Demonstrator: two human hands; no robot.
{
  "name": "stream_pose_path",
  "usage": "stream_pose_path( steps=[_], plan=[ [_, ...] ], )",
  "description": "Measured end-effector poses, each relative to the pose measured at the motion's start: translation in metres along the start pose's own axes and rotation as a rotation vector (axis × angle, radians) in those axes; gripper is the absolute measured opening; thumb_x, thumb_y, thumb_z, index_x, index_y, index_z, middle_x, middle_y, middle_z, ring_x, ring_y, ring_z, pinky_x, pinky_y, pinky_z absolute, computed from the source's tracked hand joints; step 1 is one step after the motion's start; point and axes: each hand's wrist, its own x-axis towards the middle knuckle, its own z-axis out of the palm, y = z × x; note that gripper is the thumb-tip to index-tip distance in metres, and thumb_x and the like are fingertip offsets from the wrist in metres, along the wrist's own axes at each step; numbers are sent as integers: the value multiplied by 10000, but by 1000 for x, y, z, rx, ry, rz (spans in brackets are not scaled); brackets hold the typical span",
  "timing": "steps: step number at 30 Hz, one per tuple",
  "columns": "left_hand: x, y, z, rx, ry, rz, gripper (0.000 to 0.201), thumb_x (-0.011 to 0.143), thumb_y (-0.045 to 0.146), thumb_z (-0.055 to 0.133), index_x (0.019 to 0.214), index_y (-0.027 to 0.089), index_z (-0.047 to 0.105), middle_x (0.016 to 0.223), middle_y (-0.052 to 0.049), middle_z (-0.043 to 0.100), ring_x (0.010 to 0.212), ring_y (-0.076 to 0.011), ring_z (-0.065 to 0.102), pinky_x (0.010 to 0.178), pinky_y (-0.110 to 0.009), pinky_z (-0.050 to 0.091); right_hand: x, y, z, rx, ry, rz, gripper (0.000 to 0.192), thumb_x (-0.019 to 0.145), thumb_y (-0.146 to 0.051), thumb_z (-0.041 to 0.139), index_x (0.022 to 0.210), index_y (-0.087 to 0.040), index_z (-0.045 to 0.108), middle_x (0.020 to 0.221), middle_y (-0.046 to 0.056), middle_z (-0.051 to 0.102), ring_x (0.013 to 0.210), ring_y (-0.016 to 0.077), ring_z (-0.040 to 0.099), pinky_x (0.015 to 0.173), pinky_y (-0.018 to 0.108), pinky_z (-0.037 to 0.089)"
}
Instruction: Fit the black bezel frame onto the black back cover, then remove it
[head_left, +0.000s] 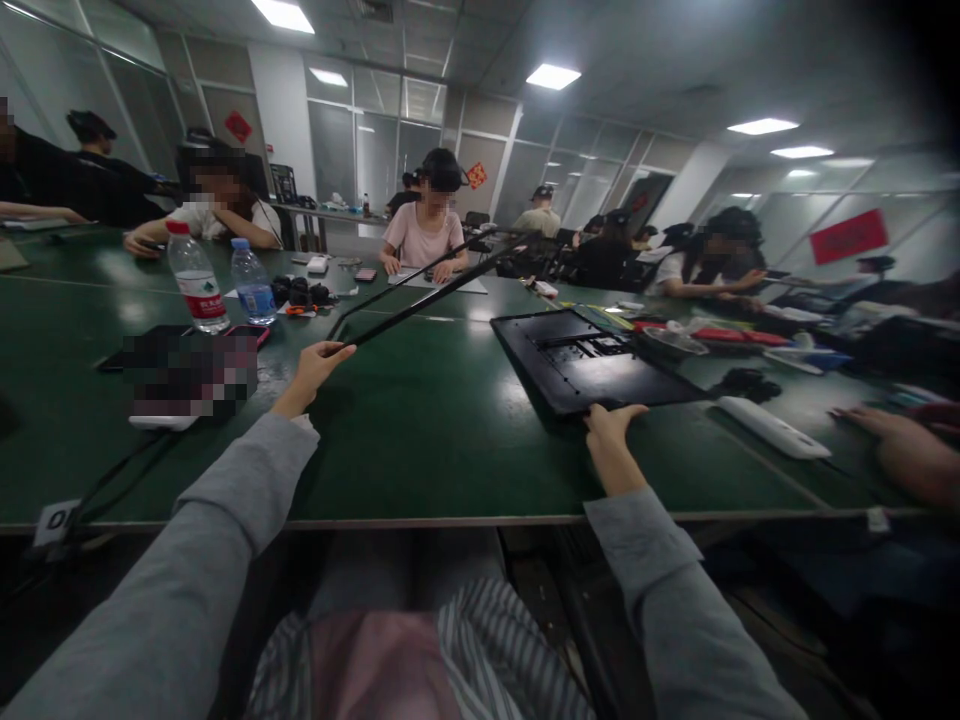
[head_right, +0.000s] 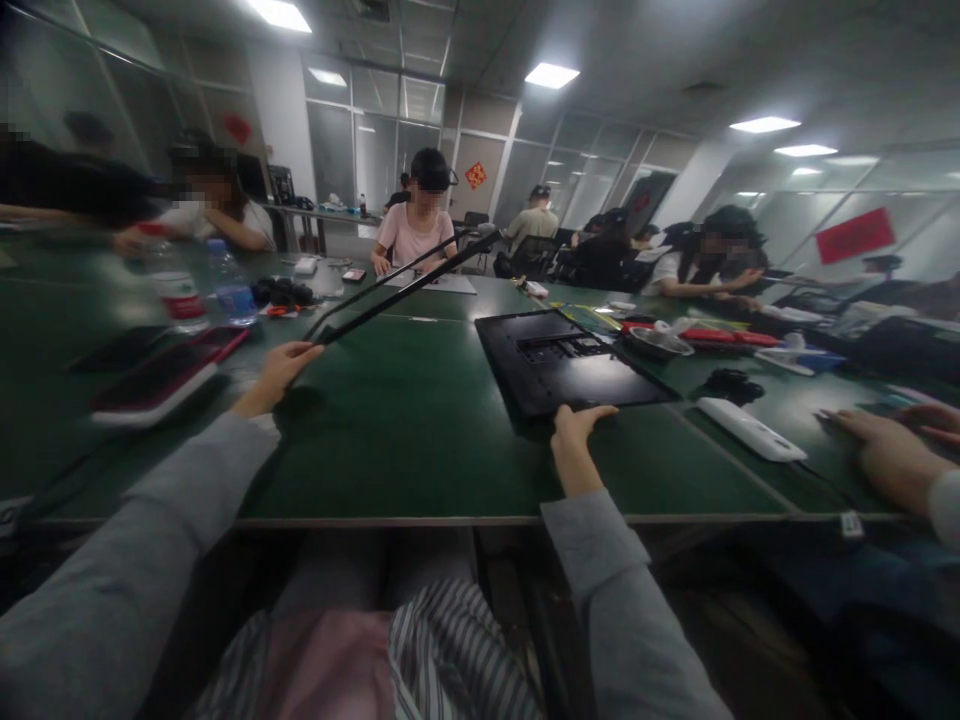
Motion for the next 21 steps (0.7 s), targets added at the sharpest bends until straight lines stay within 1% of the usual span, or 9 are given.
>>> stream_pose_path(
  steps=[1,3,8,11,13,15,18,20,21],
  plan=[
    [0,-1,0,4,-4,5,521,657,526,905,983,139,782,1011,-108,795,980,-265,719,886,-353,549,-3,2,7,20,7,34,1193,870,-324,655,1691,-251,-208,1581,221,433,1184,286,667,1005,473,610],
    [1,-1,1,19,-4,21,507,652,515,914,973,145,782,1016,-109,794,987,-267,719,900,-362,553,-7,4,22,39,-57,27,1181,854,-344,682,1715,-302,-126,1604,172,438,1184,275,668,964,458,630],
    [3,-3,1,68,-35,55,515,642,524,923,970,152,783,1012,-110,793,990,-273,720,902,-378,565,3,1,47,94,-386,19,1157,715,-246,733,1702,-444,163,1456,69,615,998,225,710,800,398,655],
    [8,-7,0,115,-60,87,519,658,536,909,985,153,786,1029,-115,794,987,-277,722,905,-383,561,14,-7,54,114,-593,59,1089,621,-131,734,1618,-422,405,1252,43,723,881,200,700,734,351,630],
    [12,-12,-1,175,-64,121,523,671,554,899,1003,165,792,1049,-114,795,999,-284,722,918,-391,553,19,-12,61,78,-670,75,959,610,-110,734,1520,-352,553,1097,39,755,830,195,688,736,349,616],
    [17,-17,-2,260,-61,175,518,686,574,889,1019,189,798,1072,-110,793,1034,-294,717,942,-404,541,21,-17,73,32,-630,20,762,659,-168,739,1408,-275,648,988,43,754,809,200,681,776,380,611],
    [20,-20,-3,407,-52,269,469,709,579,883,1012,229,807,1101,-104,785,1103,-314,695,989,-432,511,21,-21,90,30,-402,-200,446,801,-383,691,1216,-222,708,944,59,741,879,220,679,858,424,595],
    [17,-19,-3,488,-51,321,433,720,571,887,996,246,810,1121,-103,780,1135,-327,678,1020,-457,485,22,-24,94,104,-292,-262,392,866,-539,624,1103,-234,688,914,55,725,925,229,682,870,415,589],
    [15,-18,-3,517,-54,344,419,726,567,889,990,252,810,1129,-102,778,1145,-332,671,1035,-470,470,23,-25,94,154,-294,-245,406,877,-603,603,1056,-244,667,890,52,715,924,233,686,855,404,592]
  ],
)
